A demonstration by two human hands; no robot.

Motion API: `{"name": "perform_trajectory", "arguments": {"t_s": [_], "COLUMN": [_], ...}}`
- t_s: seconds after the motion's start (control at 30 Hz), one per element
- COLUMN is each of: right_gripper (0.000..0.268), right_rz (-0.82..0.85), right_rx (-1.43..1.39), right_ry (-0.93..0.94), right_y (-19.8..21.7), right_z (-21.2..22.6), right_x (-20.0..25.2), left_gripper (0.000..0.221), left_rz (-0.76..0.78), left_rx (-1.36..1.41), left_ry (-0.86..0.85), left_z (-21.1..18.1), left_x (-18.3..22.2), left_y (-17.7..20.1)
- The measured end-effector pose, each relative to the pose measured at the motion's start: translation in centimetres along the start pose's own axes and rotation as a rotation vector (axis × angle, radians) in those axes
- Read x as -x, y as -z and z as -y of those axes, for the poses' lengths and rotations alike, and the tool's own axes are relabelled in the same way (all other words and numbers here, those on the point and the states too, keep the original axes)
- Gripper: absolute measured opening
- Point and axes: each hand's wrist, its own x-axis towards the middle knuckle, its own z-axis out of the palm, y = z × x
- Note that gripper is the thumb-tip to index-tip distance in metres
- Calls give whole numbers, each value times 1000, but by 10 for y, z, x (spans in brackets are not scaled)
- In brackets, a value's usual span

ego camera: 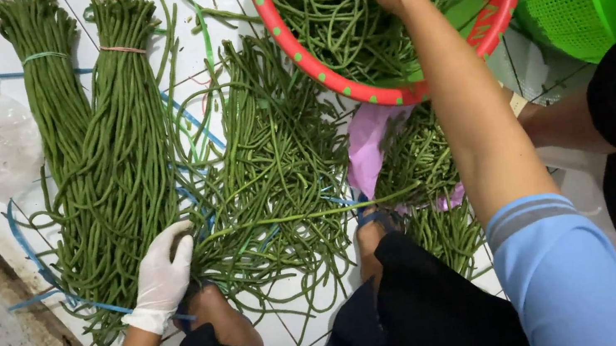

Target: The person trims the ends of long green beans using a knife and places the trimmed pieces into a red basket. The person wears a white glove on the left hand and handles the beans one at a time.

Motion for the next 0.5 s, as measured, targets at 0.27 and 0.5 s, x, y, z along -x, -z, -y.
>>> {"name": "perform_trajectory", "arguments": {"t_s": [0.27,0.5], "right_gripper": [36,30], "right_rz": [10,-33], "right_rx": [14,44], "right_ry": [-165,-244], "right_y": [9,-7], "right_z": [34,29], "right_x": [16,13], "left_gripper": [37,37], "left_rz": [13,24], "left_rx": [13,10], "left_ry": [60,56], "left_z": [-7,-6], "left_x": [6,3], "left_y": [7,7]}}
